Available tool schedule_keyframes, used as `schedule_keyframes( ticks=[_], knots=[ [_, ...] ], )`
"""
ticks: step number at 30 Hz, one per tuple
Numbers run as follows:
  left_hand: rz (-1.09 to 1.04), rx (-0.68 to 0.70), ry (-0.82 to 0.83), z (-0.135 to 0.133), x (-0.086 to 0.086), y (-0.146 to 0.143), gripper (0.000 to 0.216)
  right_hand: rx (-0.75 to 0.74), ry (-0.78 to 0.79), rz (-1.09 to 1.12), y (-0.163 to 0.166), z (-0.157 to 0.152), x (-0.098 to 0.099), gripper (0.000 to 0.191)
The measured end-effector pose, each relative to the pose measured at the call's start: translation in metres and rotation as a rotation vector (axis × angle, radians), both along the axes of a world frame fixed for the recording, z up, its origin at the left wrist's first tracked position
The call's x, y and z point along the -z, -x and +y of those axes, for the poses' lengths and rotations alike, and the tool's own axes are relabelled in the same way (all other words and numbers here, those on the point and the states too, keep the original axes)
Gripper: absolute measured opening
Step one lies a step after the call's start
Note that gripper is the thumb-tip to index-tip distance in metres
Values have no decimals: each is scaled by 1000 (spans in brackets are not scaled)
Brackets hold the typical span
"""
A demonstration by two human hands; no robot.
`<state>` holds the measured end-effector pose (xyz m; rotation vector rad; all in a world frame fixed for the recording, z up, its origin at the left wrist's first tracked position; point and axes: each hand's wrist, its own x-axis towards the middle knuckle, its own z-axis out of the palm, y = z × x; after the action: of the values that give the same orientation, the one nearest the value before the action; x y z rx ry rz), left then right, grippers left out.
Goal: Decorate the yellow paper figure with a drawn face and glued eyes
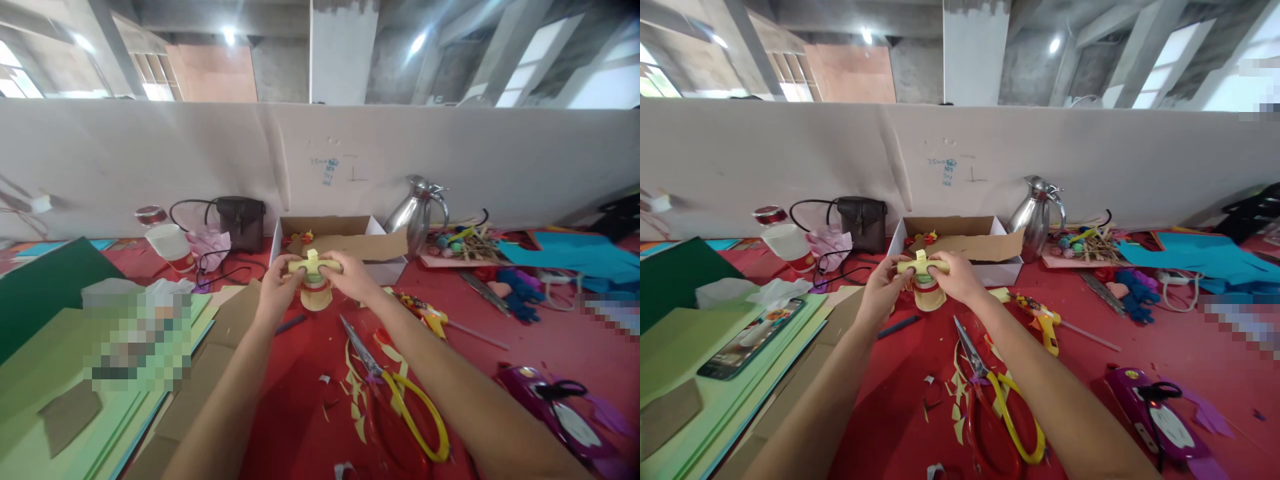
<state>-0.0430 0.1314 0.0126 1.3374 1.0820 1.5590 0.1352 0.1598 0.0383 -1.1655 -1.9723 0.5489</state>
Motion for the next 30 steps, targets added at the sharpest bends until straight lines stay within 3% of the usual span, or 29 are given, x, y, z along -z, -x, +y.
schedule_keyframes(
  ticks=[25,30],
  knots=[
    [253,-206,-62,5,22,-4,21,7,-83,-172,9,-11,1,19],
    [249,-184,-59,0,12,-5,23,6,-88,-137,9,-6,3,20]
  ],
)
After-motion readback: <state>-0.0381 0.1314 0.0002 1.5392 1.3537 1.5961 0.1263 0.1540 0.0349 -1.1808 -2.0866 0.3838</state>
